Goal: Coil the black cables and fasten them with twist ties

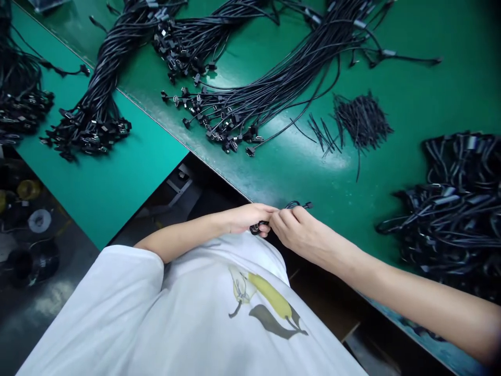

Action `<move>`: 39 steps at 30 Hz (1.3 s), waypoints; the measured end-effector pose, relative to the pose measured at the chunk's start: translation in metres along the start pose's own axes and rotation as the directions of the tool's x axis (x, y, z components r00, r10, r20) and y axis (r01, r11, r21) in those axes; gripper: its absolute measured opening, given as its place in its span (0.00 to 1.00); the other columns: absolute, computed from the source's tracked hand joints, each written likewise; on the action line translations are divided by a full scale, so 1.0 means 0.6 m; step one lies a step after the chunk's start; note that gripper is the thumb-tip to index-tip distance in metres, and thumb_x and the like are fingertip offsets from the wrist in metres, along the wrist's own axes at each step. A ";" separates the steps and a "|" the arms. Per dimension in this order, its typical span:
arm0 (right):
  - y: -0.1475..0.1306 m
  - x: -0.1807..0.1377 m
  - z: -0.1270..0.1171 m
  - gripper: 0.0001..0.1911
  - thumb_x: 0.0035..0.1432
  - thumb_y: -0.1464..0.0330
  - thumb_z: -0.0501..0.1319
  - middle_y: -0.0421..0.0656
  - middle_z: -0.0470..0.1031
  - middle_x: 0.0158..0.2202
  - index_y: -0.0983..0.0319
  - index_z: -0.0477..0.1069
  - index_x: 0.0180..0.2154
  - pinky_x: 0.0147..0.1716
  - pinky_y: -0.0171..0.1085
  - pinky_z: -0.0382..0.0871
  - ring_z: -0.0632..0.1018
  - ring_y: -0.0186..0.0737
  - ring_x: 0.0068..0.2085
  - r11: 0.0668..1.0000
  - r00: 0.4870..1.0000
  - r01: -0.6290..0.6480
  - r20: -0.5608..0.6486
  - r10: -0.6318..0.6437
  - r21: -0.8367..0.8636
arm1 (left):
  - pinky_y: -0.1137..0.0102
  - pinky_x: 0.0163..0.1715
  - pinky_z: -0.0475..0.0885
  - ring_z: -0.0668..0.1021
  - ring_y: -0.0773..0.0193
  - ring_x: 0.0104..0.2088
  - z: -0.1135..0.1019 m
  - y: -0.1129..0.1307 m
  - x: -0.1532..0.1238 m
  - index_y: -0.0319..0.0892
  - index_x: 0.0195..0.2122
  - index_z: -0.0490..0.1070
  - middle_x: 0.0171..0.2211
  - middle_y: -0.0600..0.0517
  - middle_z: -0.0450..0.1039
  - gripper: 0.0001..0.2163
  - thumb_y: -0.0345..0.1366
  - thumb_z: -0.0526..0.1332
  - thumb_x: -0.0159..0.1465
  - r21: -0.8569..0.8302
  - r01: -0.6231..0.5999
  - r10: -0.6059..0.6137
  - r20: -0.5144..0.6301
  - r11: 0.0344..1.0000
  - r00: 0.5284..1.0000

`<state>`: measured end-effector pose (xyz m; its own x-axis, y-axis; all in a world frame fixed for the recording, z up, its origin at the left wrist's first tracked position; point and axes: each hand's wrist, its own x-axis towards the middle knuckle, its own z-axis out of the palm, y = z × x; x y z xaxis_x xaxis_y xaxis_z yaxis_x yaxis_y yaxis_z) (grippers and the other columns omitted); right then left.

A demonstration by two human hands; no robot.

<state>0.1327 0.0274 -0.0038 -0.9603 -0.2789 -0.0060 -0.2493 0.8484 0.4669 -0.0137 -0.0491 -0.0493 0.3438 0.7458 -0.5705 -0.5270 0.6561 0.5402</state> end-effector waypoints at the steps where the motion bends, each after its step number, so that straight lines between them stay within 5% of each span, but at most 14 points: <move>1: 0.001 0.004 0.002 0.15 0.63 0.78 0.49 0.44 0.64 0.25 0.66 0.72 0.29 0.29 0.41 0.51 0.62 0.40 0.28 1.000 1.000 -0.012 0.005 0.012 -0.006 | 0.74 0.22 0.63 0.61 0.74 0.18 -0.002 0.001 -0.002 0.36 0.35 0.73 0.19 0.59 0.59 0.07 0.26 0.56 0.59 -0.002 -0.013 0.013 -0.002 1.000 1.000; 5: 0.000 0.012 0.014 0.15 0.63 0.76 0.49 0.44 0.63 0.22 0.65 0.69 0.26 0.26 0.40 0.46 0.61 0.40 0.25 0.984 0.984 -0.176 0.026 0.175 0.039 | 0.73 0.26 0.64 0.64 0.71 0.20 -0.010 -0.004 0.003 0.37 0.30 0.71 0.18 0.57 0.62 0.09 0.24 0.51 0.58 0.064 -0.124 0.127 -0.055 0.990 0.990; 8: -0.001 0.020 0.024 0.15 0.63 0.74 0.49 0.46 0.66 0.22 0.65 0.69 0.27 0.24 0.40 0.45 0.63 0.40 0.25 0.906 0.927 -0.375 0.103 0.361 0.197 | 0.71 0.31 0.65 0.68 0.68 0.25 -0.015 -0.006 0.021 0.39 0.26 0.69 0.20 0.56 0.64 0.10 0.30 0.52 0.63 0.139 -0.301 0.319 -0.133 0.944 0.939; 10: -0.001 0.029 0.030 0.15 0.65 0.72 0.49 0.46 0.69 0.24 0.64 0.70 0.29 0.24 0.39 0.46 0.65 0.39 0.26 0.778 0.835 -0.549 0.166 0.524 0.307 | 0.71 0.35 0.66 0.70 0.67 0.29 -0.016 0.003 0.033 0.40 0.26 0.69 0.24 0.55 0.67 0.11 0.36 0.54 0.64 0.115 -0.426 0.441 -0.226 0.897 0.869; 13: 0.003 0.039 0.042 0.15 0.67 0.68 0.49 0.46 0.74 0.29 0.64 0.70 0.32 0.27 0.37 0.53 0.70 0.38 0.29 0.467 0.620 -0.732 0.199 0.759 0.497 | 0.68 0.41 0.68 0.73 0.64 0.36 -0.016 0.029 0.036 0.41 0.31 0.73 0.32 0.52 0.71 0.08 0.38 0.58 0.62 0.030 -0.555 0.540 -0.282 0.831 0.793; 15: 0.009 0.038 0.051 0.15 0.68 0.66 0.49 0.43 0.75 0.30 0.62 0.70 0.31 0.30 0.34 0.57 0.72 0.37 0.31 0.261 0.521 -0.708 0.237 0.820 0.656 | 0.66 0.47 0.67 0.73 0.62 0.42 -0.018 0.044 0.024 0.42 0.32 0.76 0.37 0.50 0.72 0.06 0.35 0.59 0.59 0.120 -0.633 0.642 -0.220 0.765 0.734; 17: 0.017 0.028 0.056 0.15 0.68 0.66 0.51 0.41 0.74 0.28 0.61 0.69 0.29 0.32 0.33 0.59 0.72 0.35 0.30 0.113 0.474 -0.653 0.288 0.832 0.749 | 0.65 0.53 0.65 0.72 0.60 0.46 -0.024 0.051 0.008 0.43 0.29 0.78 0.39 0.50 0.70 0.07 0.31 0.59 0.57 0.386 -0.655 0.730 -0.075 0.650 0.680; 20: 0.020 0.012 0.046 0.14 0.66 0.66 0.52 0.41 0.72 0.28 0.62 0.68 0.28 0.33 0.33 0.59 0.71 0.36 0.30 0.058 0.403 -0.663 0.291 0.868 0.746 | 0.62 0.55 0.63 0.71 0.60 0.44 -0.036 0.046 0.000 0.45 0.26 0.79 0.37 0.50 0.69 0.10 0.30 0.58 0.58 0.705 -0.525 0.656 0.112 0.477 0.746; 23: 0.007 0.012 0.026 0.14 0.66 0.67 0.52 0.42 0.73 0.29 0.62 0.69 0.29 0.34 0.34 0.57 0.70 0.36 0.32 0.166 0.484 -0.662 0.248 0.839 0.731 | 0.61 0.51 0.67 0.73 0.59 0.42 -0.044 0.041 0.010 0.43 0.32 0.80 0.36 0.49 0.72 0.11 0.37 0.57 0.62 0.629 -0.456 0.561 0.038 0.630 0.827; 26: -0.003 0.018 0.021 0.12 0.65 0.69 0.53 0.41 0.73 0.29 0.62 0.70 0.29 0.33 0.33 0.56 0.70 0.36 0.32 0.192 0.587 -0.634 0.306 0.749 0.749 | 0.63 0.46 0.69 0.74 0.58 0.41 -0.041 0.050 0.008 0.42 0.36 0.79 0.38 0.47 0.74 0.19 0.48 0.52 0.66 0.438 -0.525 0.595 -0.029 0.730 0.803; 29: 0.007 0.012 0.034 0.13 0.64 0.70 0.54 0.40 0.72 0.27 0.62 0.69 0.27 0.31 0.33 0.54 0.69 0.34 0.30 0.061 0.506 -0.670 0.396 0.766 0.740 | 0.67 0.47 0.68 0.73 0.61 0.40 -0.029 0.057 -0.015 0.42 0.31 0.80 0.39 0.48 0.70 0.22 0.51 0.53 0.67 0.591 -0.560 0.644 0.088 0.581 0.760; 32: 0.023 0.000 0.044 0.14 0.65 0.69 0.54 0.39 0.70 0.26 0.62 0.68 0.26 0.31 0.32 0.55 0.69 0.33 0.29 -0.034 0.412 -0.668 0.407 0.815 0.743 | 0.68 0.47 0.67 0.72 0.62 0.39 -0.021 0.048 -0.024 0.40 0.26 0.79 0.37 0.48 0.67 0.22 0.50 0.56 0.67 0.750 -0.483 0.606 0.140 0.451 0.783; 35: 0.024 -0.006 0.040 0.14 0.65 0.69 0.54 0.38 0.70 0.26 0.62 0.68 0.26 0.32 0.32 0.55 0.69 0.33 0.29 -0.038 0.431 -0.612 0.374 0.821 0.790 | 0.68 0.45 0.69 0.73 0.63 0.38 -0.020 0.034 -0.010 0.40 0.27 0.75 0.37 0.48 0.67 0.24 0.53 0.52 0.67 0.713 -0.461 0.627 0.038 0.528 0.778; 39: 0.006 -0.004 0.023 0.16 0.67 0.68 0.51 0.39 0.71 0.27 0.62 0.68 0.27 0.31 0.33 0.55 0.69 0.33 0.30 0.059 0.481 -0.604 0.305 0.822 0.795 | 0.66 0.41 0.73 0.77 0.66 0.35 -0.015 0.030 0.005 0.43 0.44 0.69 0.41 0.50 0.71 0.18 0.52 0.61 0.62 0.478 -0.474 0.546 -0.015 0.740 0.838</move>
<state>0.1325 0.0376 -0.0141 -0.7051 0.7003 0.1111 0.4662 0.5759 -0.6715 -0.0291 -0.0362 -0.0469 -0.0114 0.9813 -0.1920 -0.1814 0.1868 0.9655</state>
